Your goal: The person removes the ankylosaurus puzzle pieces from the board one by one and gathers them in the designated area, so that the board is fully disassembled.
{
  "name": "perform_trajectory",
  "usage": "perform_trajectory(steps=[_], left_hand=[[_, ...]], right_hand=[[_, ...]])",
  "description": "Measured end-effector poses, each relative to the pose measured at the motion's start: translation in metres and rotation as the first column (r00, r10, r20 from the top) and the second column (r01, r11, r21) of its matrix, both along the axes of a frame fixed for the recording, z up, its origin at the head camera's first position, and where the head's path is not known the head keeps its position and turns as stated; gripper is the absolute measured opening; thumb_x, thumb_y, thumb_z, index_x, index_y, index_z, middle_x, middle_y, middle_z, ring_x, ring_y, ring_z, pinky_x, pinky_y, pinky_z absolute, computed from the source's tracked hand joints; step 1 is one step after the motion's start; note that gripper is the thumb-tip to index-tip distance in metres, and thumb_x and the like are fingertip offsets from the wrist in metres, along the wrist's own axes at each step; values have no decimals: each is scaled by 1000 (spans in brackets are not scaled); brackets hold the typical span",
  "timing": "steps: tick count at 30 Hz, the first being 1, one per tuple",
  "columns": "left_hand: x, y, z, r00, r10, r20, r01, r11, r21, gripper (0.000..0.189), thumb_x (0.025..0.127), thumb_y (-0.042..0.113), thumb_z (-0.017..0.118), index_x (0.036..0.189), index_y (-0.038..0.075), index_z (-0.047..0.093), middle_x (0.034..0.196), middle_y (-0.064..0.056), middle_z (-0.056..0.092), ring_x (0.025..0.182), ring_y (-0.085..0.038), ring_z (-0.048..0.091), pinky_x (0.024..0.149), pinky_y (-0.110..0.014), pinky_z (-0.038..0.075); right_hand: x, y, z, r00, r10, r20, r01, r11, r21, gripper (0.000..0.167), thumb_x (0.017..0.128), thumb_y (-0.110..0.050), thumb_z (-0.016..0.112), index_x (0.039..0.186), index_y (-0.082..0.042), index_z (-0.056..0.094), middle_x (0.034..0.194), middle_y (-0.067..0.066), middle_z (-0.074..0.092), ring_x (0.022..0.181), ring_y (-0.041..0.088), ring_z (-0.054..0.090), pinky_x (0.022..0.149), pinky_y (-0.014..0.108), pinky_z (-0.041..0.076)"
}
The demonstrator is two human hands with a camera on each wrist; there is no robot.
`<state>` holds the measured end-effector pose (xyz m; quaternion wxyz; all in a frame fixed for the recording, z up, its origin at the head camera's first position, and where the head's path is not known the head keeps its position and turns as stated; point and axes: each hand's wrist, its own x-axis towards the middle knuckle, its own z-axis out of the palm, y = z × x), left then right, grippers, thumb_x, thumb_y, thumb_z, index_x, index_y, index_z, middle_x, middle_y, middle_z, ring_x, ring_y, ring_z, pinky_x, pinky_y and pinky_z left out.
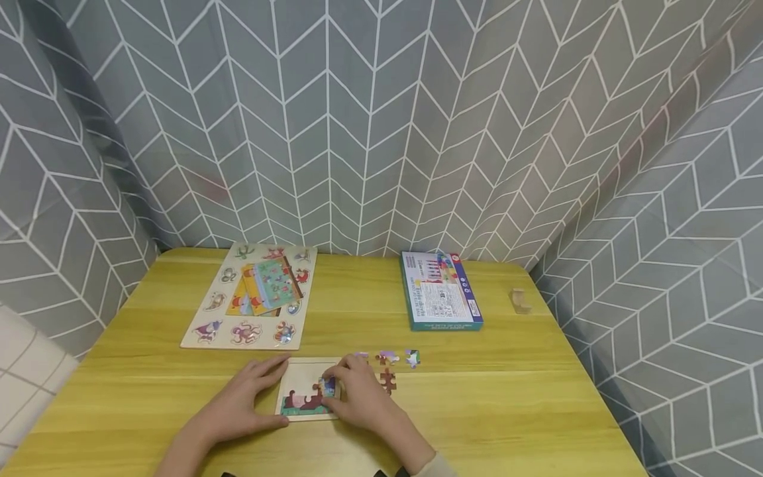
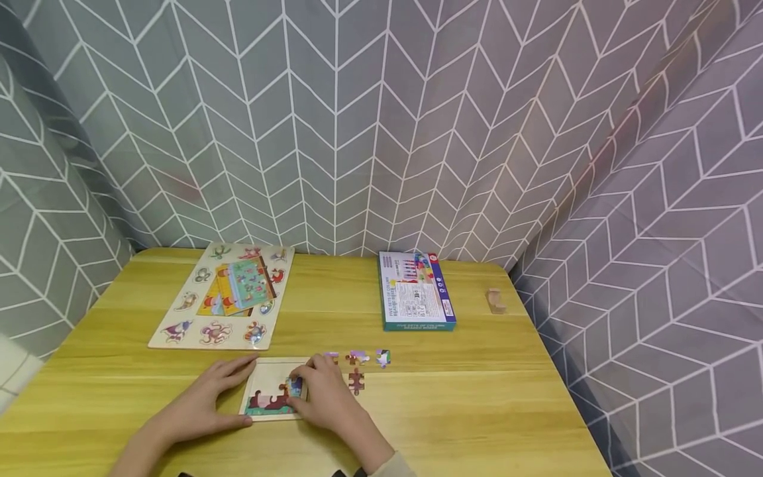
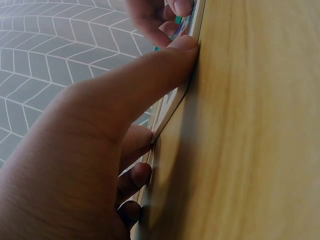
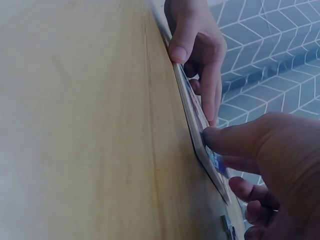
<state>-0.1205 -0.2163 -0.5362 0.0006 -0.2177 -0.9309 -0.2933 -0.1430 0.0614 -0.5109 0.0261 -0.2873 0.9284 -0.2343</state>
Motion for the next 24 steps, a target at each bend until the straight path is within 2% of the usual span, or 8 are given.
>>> perform_trajectory(steps=[5, 10, 14, 19, 24], left_hand=[[0, 0, 1, 1000, 5, -7, -5, 1000, 3, 101, 77, 67, 85, 152, 6, 58, 165, -3, 47, 134, -28, 51, 110, -59, 48], [1, 0, 1, 1000, 5, -17, -5, 1000, -4, 100, 77, 67, 85, 152, 6, 59, 165, -2, 47, 133, -25, 52, 108, -58, 49], [1, 1, 1, 1000, -2, -19, 2, 1000, -11, 100, 78, 69, 84, 151, 6, 59, 165, -2, 47, 132, -24, 52, 108, -57, 50], [1, 0, 0, 1000, -3, -16, 3, 1000, -12, 101, 78, 69, 84, 152, 5, 59, 165, -2, 46, 134, -24, 51, 109, -56, 50], [1, 0, -1, 1000, -3, -23, 3, 1000, -13, 100, 78, 69, 84, 152, 6, 59, 165, -1, 46, 134, -25, 51, 109, -56, 50]], right_hand=[[1, -1, 2, 1000, -2, -25, 1, 1000, -25, 33, 91, -29, 85, 120, -20, 75, 119, -5, 68, 112, 11, 54, 104, 34, 49], [0, 0, 2, 999, 10, -41, -11, 1000, -17, 29, 92, -26, 84, 120, -20, 77, 117, -6, 70, 111, 12, 57, 106, 39, 49], [-2, 2, 2, 999, 35, -30, -35, 999, 9, 29, 96, -26, 81, 124, -19, 78, 120, -4, 70, 116, 15, 60, 110, 45, 48], [-3, 2, 2, 996, 76, -38, -75, 997, 24, 29, 98, -23, 78, 126, -17, 78, 123, -2, 70, 118, 14, 61, 108, 42, 47], [-3, 2, 2, 996, 82, -38, -81, 997, 18, 28, 100, -22, 75, 127, -16, 77, 123, -2, 69, 117, 14, 61, 104, 38, 47]])
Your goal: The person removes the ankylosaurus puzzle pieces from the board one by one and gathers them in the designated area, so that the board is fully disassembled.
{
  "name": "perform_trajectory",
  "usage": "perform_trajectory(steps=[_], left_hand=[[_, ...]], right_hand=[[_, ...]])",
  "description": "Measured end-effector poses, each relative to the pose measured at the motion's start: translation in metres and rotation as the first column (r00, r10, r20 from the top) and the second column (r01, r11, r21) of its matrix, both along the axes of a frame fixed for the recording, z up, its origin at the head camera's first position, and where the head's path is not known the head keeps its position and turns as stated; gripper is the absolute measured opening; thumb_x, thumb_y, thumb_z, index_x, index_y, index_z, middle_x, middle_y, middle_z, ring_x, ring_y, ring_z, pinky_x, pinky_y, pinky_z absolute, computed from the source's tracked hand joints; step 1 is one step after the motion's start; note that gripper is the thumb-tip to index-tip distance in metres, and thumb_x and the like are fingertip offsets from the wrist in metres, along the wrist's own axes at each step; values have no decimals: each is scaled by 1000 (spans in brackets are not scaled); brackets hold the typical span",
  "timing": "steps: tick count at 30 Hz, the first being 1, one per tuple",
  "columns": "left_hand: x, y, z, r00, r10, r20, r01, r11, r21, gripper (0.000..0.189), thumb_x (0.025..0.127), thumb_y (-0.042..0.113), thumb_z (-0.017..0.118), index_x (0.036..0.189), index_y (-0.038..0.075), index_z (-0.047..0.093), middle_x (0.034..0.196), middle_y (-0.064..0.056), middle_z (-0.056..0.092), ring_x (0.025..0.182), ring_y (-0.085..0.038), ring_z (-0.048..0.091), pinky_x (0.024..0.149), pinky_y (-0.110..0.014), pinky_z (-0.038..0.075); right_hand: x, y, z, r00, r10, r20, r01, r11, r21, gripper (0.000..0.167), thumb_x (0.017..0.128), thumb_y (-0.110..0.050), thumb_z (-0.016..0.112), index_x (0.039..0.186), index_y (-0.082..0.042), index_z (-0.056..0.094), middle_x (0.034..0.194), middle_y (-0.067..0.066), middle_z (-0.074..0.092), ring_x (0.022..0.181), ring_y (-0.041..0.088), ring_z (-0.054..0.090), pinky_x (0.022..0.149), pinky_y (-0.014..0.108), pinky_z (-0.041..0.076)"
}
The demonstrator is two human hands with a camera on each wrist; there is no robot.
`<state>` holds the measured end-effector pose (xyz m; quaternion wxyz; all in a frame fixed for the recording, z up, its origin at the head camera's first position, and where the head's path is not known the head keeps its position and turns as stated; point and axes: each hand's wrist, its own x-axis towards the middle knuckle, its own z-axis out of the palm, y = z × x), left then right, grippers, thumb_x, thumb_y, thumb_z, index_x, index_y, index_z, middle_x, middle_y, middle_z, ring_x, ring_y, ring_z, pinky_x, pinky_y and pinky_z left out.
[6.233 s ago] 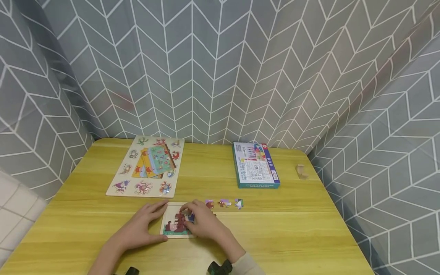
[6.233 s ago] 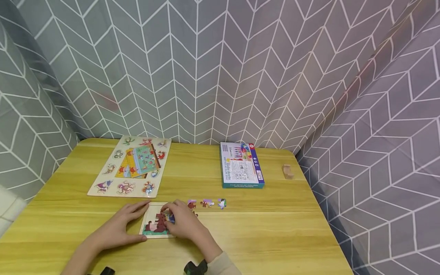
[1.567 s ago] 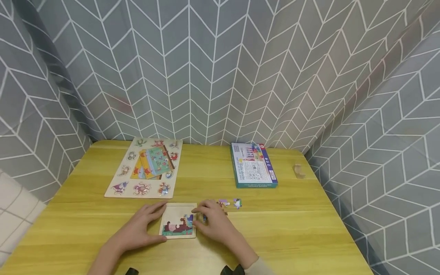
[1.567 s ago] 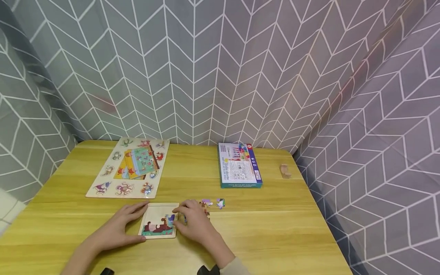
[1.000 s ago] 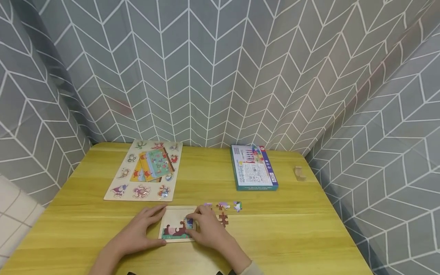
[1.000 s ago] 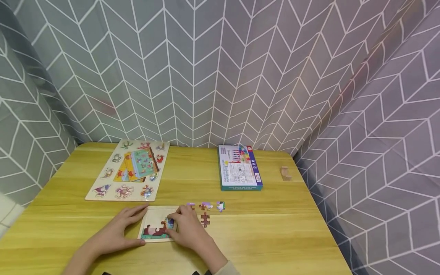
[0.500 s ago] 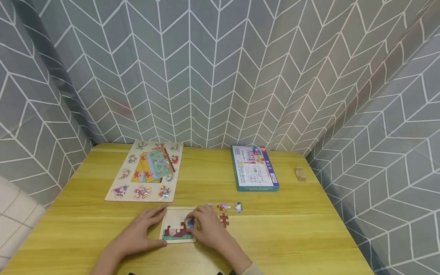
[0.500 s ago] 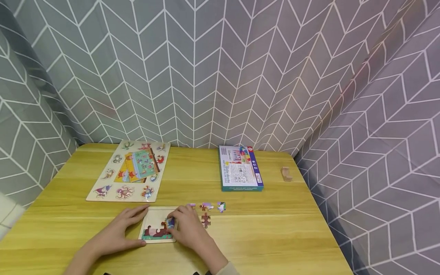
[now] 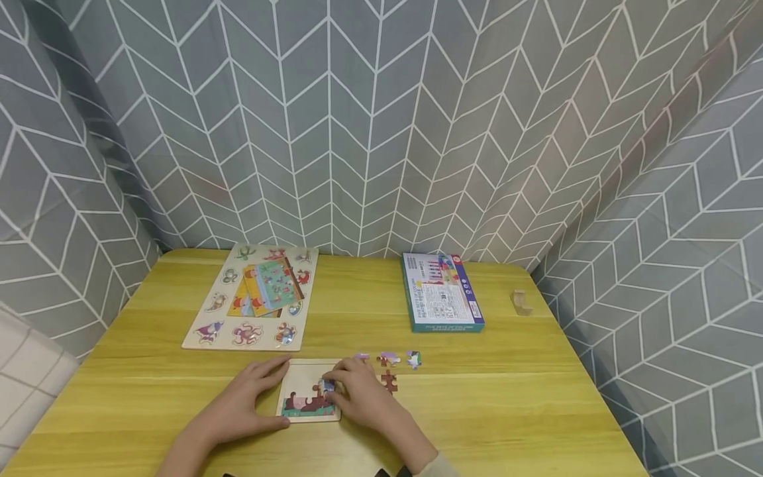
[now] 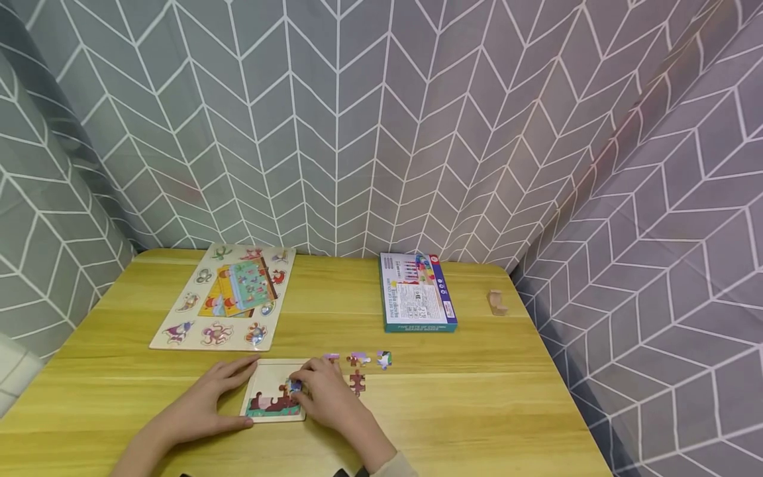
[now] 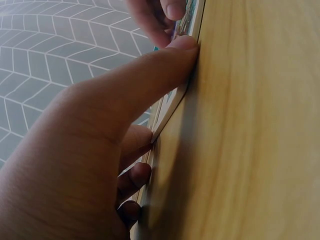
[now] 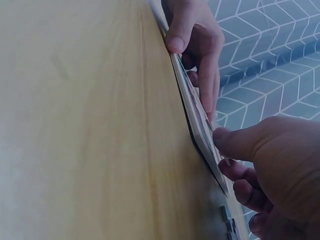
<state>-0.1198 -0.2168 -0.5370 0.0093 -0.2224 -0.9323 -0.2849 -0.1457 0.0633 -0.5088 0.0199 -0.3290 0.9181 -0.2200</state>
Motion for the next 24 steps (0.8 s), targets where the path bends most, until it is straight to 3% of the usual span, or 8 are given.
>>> perform_trajectory(steps=[9, 14, 20, 24], left_hand=[[-1, -1, 0, 1000, -4, 11, 4, 1000, 1, 101, 78, 69, 84, 152, 6, 58, 166, -3, 46, 137, -30, 51, 111, -59, 48], [-1, 2, 1, 1000, -10, 14, 9, 1000, 7, 101, 78, 68, 84, 152, 5, 58, 166, -3, 46, 137, -29, 50, 111, -58, 47], [1, 1, 1, 1000, 0, 26, 0, 1000, 11, 101, 78, 68, 84, 153, 5, 57, 166, -2, 45, 139, -30, 49, 111, -60, 46], [1, 1, 1, 1000, 0, 29, 0, 1000, 12, 102, 78, 70, 83, 153, 6, 57, 167, -2, 45, 139, -30, 49, 112, -60, 46]], right_hand=[[0, 14, 5, 999, -53, -8, 52, 990, -129, 27, 102, -20, 73, 127, -10, 74, 122, 1, 67, 111, 14, 58, 96, 29, 53], [-3, 53, 8, 989, -146, 13, 145, 967, -210, 29, 101, -18, 74, 129, -9, 73, 122, 3, 67, 109, 18, 59, 93, 35, 55], [-4, 108, -4, 957, -274, 95, 290, 913, -287, 31, 98, -16, 76, 127, -7, 73, 125, 6, 70, 113, 24, 67, 102, 47, 58], [0, 135, -13, 944, -318, 95, 331, 902, -275, 25, 94, -15, 80, 119, -11, 77, 116, 1, 71, 104, 19, 68, 95, 41, 60]])
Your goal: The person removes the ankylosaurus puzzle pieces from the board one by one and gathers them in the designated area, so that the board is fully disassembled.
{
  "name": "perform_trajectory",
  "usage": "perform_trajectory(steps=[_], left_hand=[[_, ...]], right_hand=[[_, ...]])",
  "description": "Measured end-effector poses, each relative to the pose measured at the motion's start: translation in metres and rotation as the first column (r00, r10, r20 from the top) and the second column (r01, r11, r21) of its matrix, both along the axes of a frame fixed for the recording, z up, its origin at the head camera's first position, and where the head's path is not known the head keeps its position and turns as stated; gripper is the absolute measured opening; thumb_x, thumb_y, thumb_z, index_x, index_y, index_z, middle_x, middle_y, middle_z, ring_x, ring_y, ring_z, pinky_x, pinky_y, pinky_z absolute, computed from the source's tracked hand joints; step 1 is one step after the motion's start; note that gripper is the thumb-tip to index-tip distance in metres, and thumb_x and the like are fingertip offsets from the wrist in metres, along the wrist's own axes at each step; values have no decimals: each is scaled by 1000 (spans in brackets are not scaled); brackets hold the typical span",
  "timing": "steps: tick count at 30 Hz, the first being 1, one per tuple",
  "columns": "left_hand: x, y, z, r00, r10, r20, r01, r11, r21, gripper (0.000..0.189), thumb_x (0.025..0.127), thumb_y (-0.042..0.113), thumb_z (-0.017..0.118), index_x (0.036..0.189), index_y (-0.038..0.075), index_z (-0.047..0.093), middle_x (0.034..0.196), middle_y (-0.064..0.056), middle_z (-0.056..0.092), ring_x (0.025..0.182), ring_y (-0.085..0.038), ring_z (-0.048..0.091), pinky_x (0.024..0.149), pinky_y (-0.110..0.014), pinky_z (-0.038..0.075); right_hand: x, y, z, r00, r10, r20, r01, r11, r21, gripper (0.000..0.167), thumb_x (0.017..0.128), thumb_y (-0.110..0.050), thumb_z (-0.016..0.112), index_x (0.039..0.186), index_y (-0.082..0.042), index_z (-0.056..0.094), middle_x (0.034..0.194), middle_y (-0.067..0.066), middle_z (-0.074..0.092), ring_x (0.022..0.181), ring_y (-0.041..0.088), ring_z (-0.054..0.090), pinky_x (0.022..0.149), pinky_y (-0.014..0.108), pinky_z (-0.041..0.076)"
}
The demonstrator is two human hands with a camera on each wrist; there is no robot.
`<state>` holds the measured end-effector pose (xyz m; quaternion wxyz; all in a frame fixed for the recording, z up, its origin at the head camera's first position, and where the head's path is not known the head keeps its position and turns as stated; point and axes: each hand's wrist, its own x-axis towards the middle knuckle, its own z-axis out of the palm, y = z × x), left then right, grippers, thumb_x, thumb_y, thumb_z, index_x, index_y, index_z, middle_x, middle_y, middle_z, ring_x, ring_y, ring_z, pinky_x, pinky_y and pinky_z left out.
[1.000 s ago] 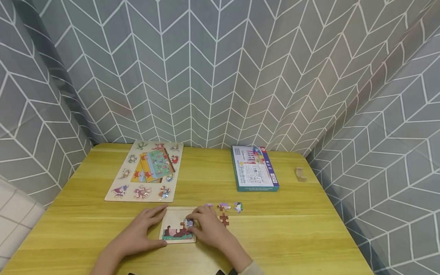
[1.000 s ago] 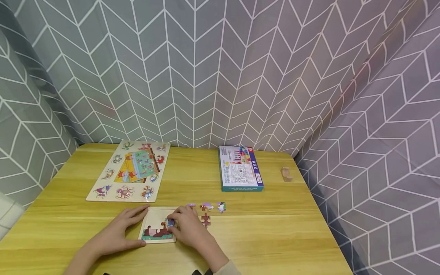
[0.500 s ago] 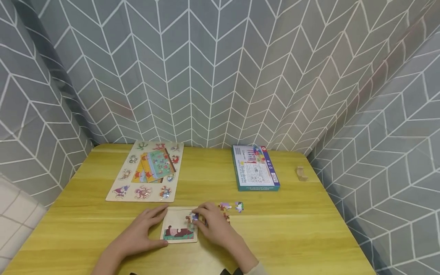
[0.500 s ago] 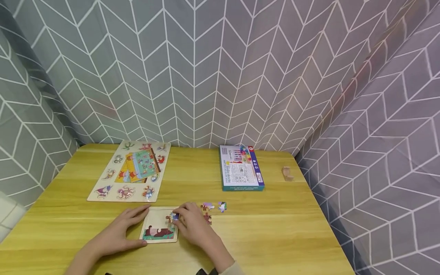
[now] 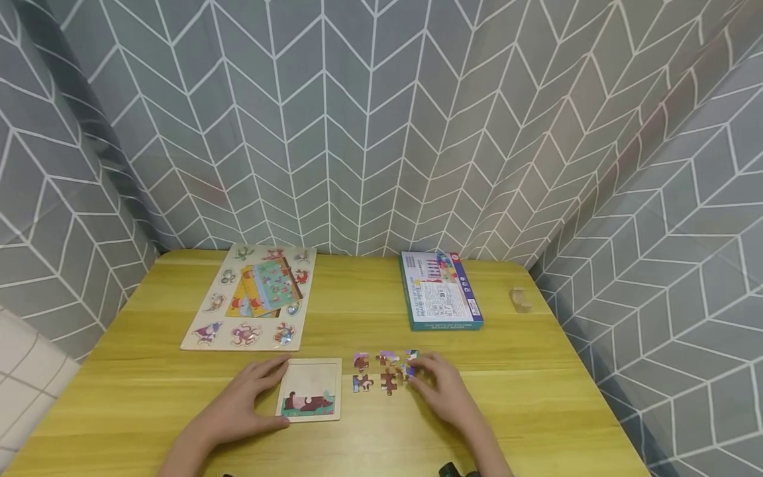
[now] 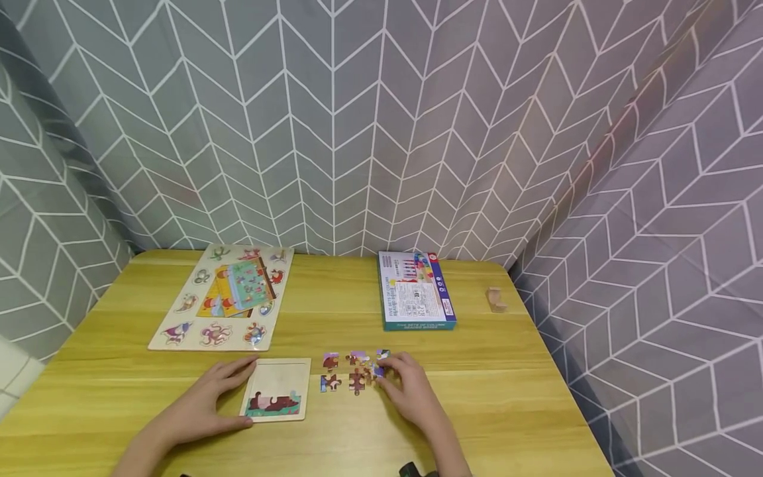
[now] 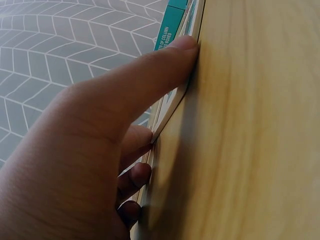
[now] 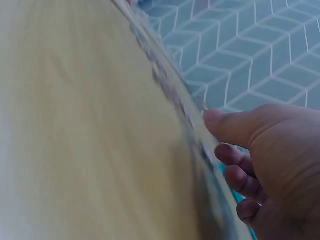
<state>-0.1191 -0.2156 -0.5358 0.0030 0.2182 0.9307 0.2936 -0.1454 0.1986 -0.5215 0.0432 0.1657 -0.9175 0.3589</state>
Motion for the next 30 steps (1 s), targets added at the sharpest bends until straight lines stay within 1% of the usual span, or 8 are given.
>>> perform_trajectory(steps=[3, 4, 7, 14, 21, 27, 30], left_hand=[[-1, 0, 0, 1000, 0, -1, 0, 1000, -3, 102, 78, 71, 82, 154, 6, 57, 167, -2, 45, 139, -30, 49, 111, -60, 46], [-1, 0, 0, 1000, 1, -1, -1, 1000, -2, 102, 78, 71, 82, 153, 6, 57, 166, -2, 45, 139, -29, 49, 111, -60, 46], [-1, 0, 0, 1000, 2, -6, -2, 1000, 1, 102, 78, 70, 83, 153, 6, 57, 166, -2, 45, 138, -29, 49, 111, -60, 47], [-1, 0, 0, 1000, 1, -3, -1, 1000, 2, 101, 77, 68, 85, 153, 6, 57, 166, -4, 46, 139, -33, 49, 111, -62, 46], [0, 0, 1, 1000, 5, -6, -5, 1000, 0, 102, 77, 67, 85, 152, 5, 57, 165, -5, 46, 138, -32, 49, 111, -61, 46], [0, 0, -1, 1000, 9, -6, -9, 1000, 3, 102, 77, 68, 85, 152, 6, 58, 166, -4, 46, 140, -33, 48, 112, -62, 46], [0, 0, 0, 1000, 8, -9, -8, 1000, 2, 102, 77, 69, 84, 152, 6, 58, 165, -4, 46, 139, -32, 49, 111, -62, 46]], right_hand=[[4, 12, -3, 1000, -12, 5, 12, 1000, 7, 25, 93, -13, 81, 118, -12, 78, 112, -3, 70, 97, 14, 66, 89, 32, 60], [4, 15, -3, 1000, -14, 4, 14, 1000, 3, 25, 92, -13, 82, 117, -11, 78, 111, -3, 70, 96, 13, 65, 86, 30, 59], [6, 19, -4, 1000, -21, -1, 21, 1000, -5, 25, 92, -13, 82, 117, -12, 78, 110, -4, 70, 95, 12, 64, 85, 29, 59], [5, 22, -6, 1000, -15, 25, 15, 1000, 10, 23, 93, -16, 82, 115, -13, 79, 109, -6, 65, 95, 11, 61, 85, 28, 57], [5, 24, -7, 999, -9, 37, 9, 1000, 4, 23, 94, -19, 82, 116, -15, 79, 110, -6, 65, 96, 13, 61, 86, 29, 57], [5, 24, -7, 999, -12, 45, 12, 1000, -2, 25, 94, -20, 81, 119, -16, 78, 110, -7, 65, 97, 12, 60, 88, 30, 57], [6, 23, -6, 998, -27, 48, 27, 1000, -10, 28, 93, -21, 82, 120, -16, 77, 111, -6, 65, 98, 12, 61, 89, 30, 57]])
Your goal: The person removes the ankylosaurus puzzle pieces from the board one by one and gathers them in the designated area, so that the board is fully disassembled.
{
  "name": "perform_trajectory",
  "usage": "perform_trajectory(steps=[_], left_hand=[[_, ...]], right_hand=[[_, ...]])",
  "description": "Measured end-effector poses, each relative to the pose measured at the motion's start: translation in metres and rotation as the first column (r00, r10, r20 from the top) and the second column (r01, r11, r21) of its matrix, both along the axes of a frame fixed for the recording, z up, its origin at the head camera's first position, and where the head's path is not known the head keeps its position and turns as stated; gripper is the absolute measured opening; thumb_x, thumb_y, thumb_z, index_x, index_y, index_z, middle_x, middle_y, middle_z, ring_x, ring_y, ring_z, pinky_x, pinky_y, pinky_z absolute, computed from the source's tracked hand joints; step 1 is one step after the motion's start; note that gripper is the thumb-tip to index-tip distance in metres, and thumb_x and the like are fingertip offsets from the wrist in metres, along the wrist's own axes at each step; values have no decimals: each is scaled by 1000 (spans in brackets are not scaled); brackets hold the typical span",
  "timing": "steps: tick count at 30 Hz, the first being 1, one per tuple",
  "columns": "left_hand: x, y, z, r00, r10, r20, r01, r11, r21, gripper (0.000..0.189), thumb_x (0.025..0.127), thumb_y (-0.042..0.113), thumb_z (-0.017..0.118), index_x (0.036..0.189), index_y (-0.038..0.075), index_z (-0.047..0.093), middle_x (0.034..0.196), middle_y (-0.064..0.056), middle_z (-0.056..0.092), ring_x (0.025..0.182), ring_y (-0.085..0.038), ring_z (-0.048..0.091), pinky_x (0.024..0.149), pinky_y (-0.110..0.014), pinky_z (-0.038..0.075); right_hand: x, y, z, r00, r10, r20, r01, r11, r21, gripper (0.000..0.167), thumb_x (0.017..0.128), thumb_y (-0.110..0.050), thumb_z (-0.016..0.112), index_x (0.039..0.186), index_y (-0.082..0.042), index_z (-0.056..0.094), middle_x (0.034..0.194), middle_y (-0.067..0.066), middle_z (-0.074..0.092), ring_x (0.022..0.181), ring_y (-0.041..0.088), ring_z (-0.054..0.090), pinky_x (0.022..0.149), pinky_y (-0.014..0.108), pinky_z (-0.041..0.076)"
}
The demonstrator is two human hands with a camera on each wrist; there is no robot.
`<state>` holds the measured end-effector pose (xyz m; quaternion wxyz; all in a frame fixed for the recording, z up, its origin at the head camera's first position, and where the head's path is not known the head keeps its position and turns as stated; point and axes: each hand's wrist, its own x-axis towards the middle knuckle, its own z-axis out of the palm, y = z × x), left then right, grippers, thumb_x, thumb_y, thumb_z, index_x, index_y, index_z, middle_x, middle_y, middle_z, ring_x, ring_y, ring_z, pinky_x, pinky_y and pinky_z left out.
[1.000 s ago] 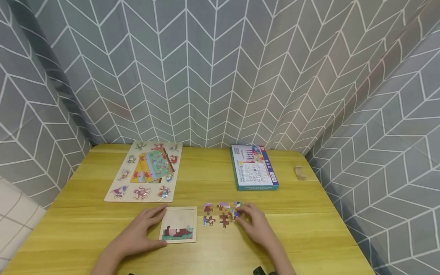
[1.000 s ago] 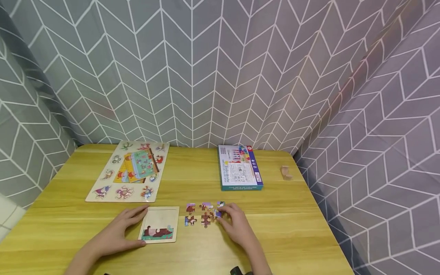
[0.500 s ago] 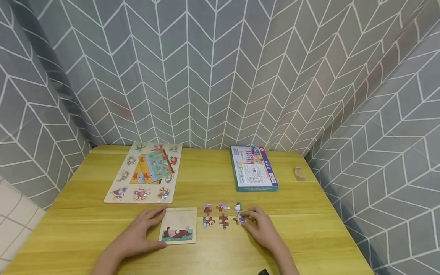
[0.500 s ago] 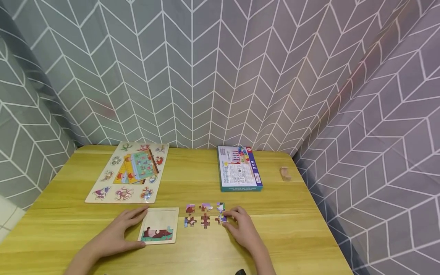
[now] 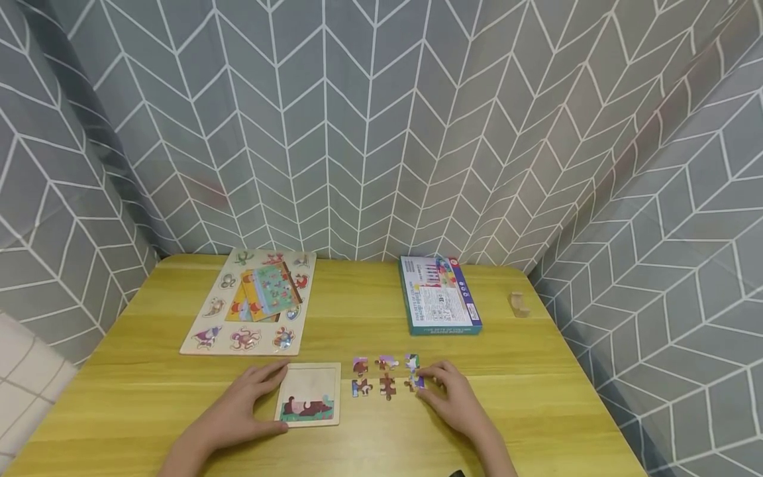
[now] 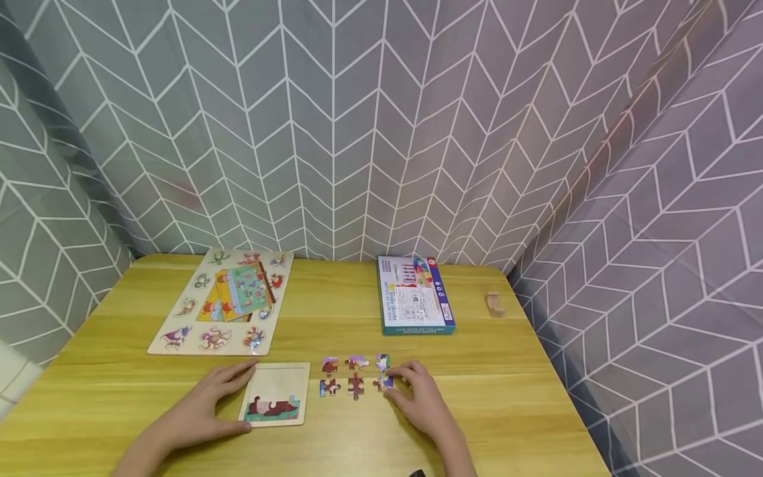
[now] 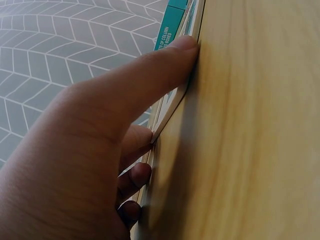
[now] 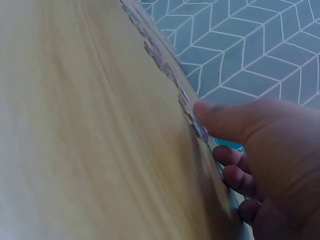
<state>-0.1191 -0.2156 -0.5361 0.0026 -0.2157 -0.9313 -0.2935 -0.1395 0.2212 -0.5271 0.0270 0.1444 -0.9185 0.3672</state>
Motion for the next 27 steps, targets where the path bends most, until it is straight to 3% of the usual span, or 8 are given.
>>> perform_trajectory(steps=[7, 16, 19, 22, 27], left_hand=[[4, 1, -1, 1000, -11, -4, 11, 1000, -2, 101, 77, 66, 85, 151, 4, 58, 165, -5, 47, 138, -32, 51, 110, -61, 47], [-2, -1, 2, 998, -31, -54, 31, 1000, 2, 99, 78, 61, 88, 150, 0, 58, 163, -9, 49, 134, -34, 53, 108, -62, 48], [-3, -1, 3, 999, -34, -34, 34, 999, 2, 99, 78, 58, 90, 151, 0, 57, 164, -10, 48, 134, -34, 52, 109, -61, 48], [-4, 0, 5, 999, -36, -24, 36, 999, 3, 98, 78, 55, 91, 151, -1, 57, 164, -11, 47, 134, -35, 52, 110, -61, 47], [-4, -1, 6, 999, -32, 4, 32, 999, 9, 99, 78, 56, 90, 152, 0, 55, 165, -10, 46, 135, -35, 51, 110, -62, 47]], right_hand=[[0, -15, 10, 999, -40, -29, 40, 999, -5, 38, 91, -20, 84, 126, -11, 74, 114, -3, 67, 102, 15, 65, 98, 42, 58], [-20, -67, 32, 986, 160, -37, -158, 986, 60, 37, 96, -24, 81, 129, -9, 74, 117, 3, 66, 98, 18, 60, 83, 32, 57], [-24, -91, 35, 958, 280, -55, -273, 956, 107, 35, 97, -21, 80, 128, -7, 74, 117, 6, 67, 101, 19, 60, 87, 31, 55], [-26, -116, 36, 917, 391, -77, -372, 909, 187, 35, 98, -23, 79, 128, -6, 74, 118, 6, 68, 99, 19, 60, 85, 29, 53], [-28, -153, 40, 869, 491, -55, -453, 837, 308, 38, 97, -32, 80, 128, -10, 75, 120, 3, 69, 108, 15, 61, 97, 28, 53]])
